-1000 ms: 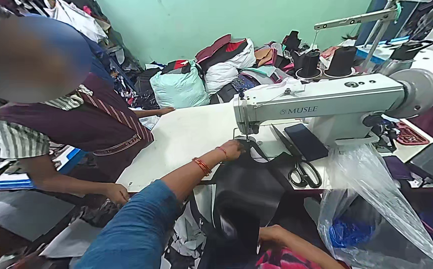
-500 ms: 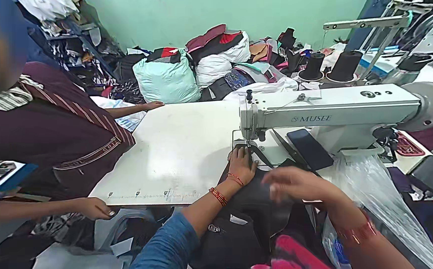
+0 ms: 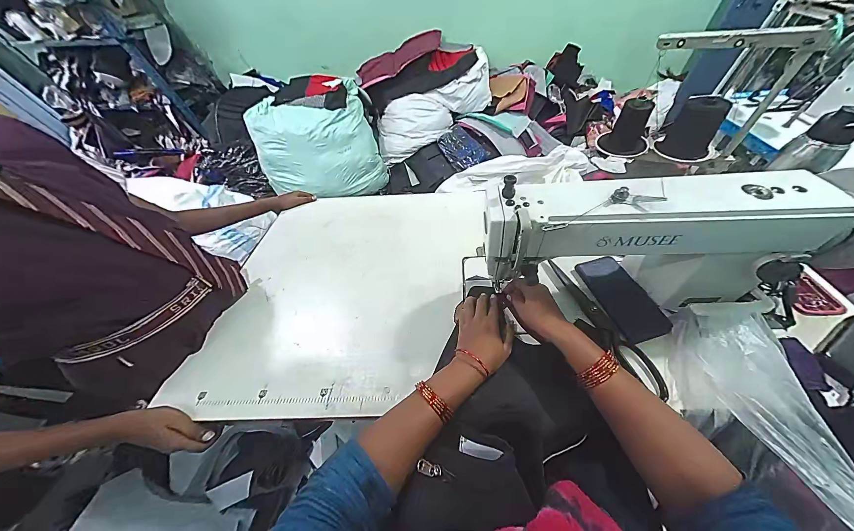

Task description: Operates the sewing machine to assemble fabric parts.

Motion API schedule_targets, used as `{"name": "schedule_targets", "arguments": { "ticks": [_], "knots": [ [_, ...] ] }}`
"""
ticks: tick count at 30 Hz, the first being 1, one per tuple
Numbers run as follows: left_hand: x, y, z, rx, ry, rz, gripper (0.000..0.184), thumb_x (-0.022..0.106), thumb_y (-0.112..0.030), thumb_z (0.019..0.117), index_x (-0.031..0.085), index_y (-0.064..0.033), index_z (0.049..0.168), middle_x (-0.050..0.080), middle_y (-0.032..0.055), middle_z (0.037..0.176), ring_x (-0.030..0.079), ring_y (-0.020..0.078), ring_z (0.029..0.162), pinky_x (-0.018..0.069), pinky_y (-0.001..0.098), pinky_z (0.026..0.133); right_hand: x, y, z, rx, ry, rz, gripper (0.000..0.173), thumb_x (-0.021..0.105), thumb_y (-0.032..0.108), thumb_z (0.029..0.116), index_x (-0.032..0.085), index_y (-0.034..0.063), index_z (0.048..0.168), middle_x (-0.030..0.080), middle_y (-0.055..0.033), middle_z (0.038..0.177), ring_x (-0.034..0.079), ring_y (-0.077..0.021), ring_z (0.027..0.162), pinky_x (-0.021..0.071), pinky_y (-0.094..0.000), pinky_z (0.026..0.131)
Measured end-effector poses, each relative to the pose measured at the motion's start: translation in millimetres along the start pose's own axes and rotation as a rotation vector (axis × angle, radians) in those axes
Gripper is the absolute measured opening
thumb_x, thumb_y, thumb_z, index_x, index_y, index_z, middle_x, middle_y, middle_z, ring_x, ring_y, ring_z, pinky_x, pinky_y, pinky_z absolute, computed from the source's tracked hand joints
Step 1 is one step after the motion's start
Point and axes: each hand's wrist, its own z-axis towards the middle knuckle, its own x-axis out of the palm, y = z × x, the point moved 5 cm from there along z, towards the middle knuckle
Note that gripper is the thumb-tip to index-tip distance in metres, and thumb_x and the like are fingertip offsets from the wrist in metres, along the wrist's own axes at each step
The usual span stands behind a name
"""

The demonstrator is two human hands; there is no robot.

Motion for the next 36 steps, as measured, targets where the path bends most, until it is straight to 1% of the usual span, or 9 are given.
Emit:
{"name": "schedule_targets", "arguments": {
  "ticks": [4, 7, 14, 19, 25, 28, 32, 34, 36],
  "knots": [
    [-8, -2, 8, 0.027, -0.030, -0.005, 0.060, 0.053, -0.036, 0.0983, 0.053, -0.0004, 0.146, 0.049, 0.0227, 0.150, 0.040, 0.0403, 0.143, 0.0319, 0.0543, 0.117, 1, -1, -2, -0.016, 0.036, -0.023, 0.029, 0.048, 0.009, 0.1054, 0.062, -0.0006, 0.129, 0.066, -0.0203, 0.124, 0.063, -0.0311, 0.117, 0.0465, -0.0454, 0.105],
    [-14, -5, 15, 0.010, -0.017, -0.011, 0.050, 0.055, -0.029, 0.0978, 0.062, 0.0018, 0.136, 0.054, 0.0231, 0.144, 0.049, 0.0388, 0.135, 0.0393, 0.0503, 0.112, 1, 0, -5, -0.040, 0.065, -0.050, 0.029, 0.047, 0.008, 0.1048, 0.065, 0.0003, 0.127, 0.066, -0.0199, 0.124, 0.063, -0.0311, 0.116, 0.0467, -0.0461, 0.104],
    [-17, -11, 25, -0.004, 0.038, 0.087, 0.040, 0.049, -0.022, 0.1043, 0.065, 0.0045, 0.129, 0.058, 0.0235, 0.139, 0.052, 0.0372, 0.134, 0.0442, 0.0476, 0.110, 2, 1, -6, -0.033, 0.106, -0.058, 0.033, 0.044, 0.008, 0.1066, 0.065, 0.0022, 0.132, 0.064, -0.0212, 0.130, 0.060, -0.0334, 0.124, 0.0448, -0.0475, 0.108],
    [-16, -11, 30, -0.013, 0.037, 0.114, 0.035, 0.048, -0.019, 0.1062, 0.066, 0.0034, 0.126, 0.061, 0.0221, 0.136, 0.055, 0.0369, 0.132, 0.0468, 0.0487, 0.107, 0, 1, -7, -0.047, 0.116, -0.056, 0.032, 0.046, 0.006, 0.1062, 0.066, 0.0010, 0.130, 0.062, -0.0236, 0.129, 0.061, -0.0351, 0.121, 0.0459, -0.0483, 0.106],
    [-18, -4, 30, 0.000, -0.048, 0.057, 0.034, 0.049, -0.015, 0.1057, 0.066, 0.0072, 0.124, 0.061, 0.0256, 0.133, 0.058, 0.0387, 0.129, 0.0479, 0.0484, 0.107, -1, 1, -7, -0.058, 0.123, -0.040, 0.032, 0.046, 0.005, 0.1059, 0.067, 0.0015, 0.130, 0.061, -0.0242, 0.130, 0.060, -0.0359, 0.122, 0.0456, -0.0481, 0.107],
    [-20, 4, 31, 0.076, -0.180, -0.079, 0.028, 0.054, -0.011, 0.1019, 0.071, 0.0085, 0.114, 0.067, 0.0265, 0.121, 0.064, 0.0391, 0.119, 0.0492, 0.0479, 0.105, -1, 0, -6, -0.037, 0.149, -0.070, 0.034, 0.045, 0.003, 0.1042, 0.066, 0.0019, 0.131, 0.060, -0.0239, 0.133, 0.059, -0.0361, 0.123, 0.0455, -0.0493, 0.107],
    [-22, 13, 31, 0.198, -0.330, -0.205, 0.021, 0.059, -0.006, 0.0966, 0.074, 0.0084, 0.097, 0.071, 0.0245, 0.100, 0.070, 0.0370, 0.099, 0.0555, 0.0481, 0.093, 2, 1, -8, -0.081, 0.161, -0.129, 0.036, 0.044, 0.000, 0.1039, 0.068, 0.0009, 0.130, 0.059, -0.0240, 0.136, 0.057, -0.0374, 0.128, 0.0434, -0.0508, 0.109],
    [-24, 16, 34, 0.179, -0.303, -0.241, 0.021, 0.059, -0.007, 0.0969, 0.074, 0.0077, 0.097, 0.071, 0.0233, 0.099, 0.070, 0.0346, 0.096, 0.0556, 0.0470, 0.092, 6, 5, -10, -0.134, 0.165, -0.179, 0.035, 0.045, -0.003, 0.1016, 0.068, -0.0013, 0.128, 0.061, -0.0258, 0.133, 0.056, -0.0395, 0.128, 0.0434, -0.0521, 0.108],
    [-27, 18, 37, 0.126, -0.208, -0.271, 0.022, 0.058, -0.009, 0.0993, 0.074, 0.0072, 0.102, 0.070, 0.0230, 0.104, 0.069, 0.0329, 0.100, 0.0535, 0.0455, 0.096, 9, 9, -13, -0.136, 0.187, -0.223, 0.033, 0.047, -0.003, 0.1010, 0.067, -0.0028, 0.127, 0.059, -0.0262, 0.132, 0.055, -0.0405, 0.127, 0.0442, -0.0520, 0.108]
  ]
}}
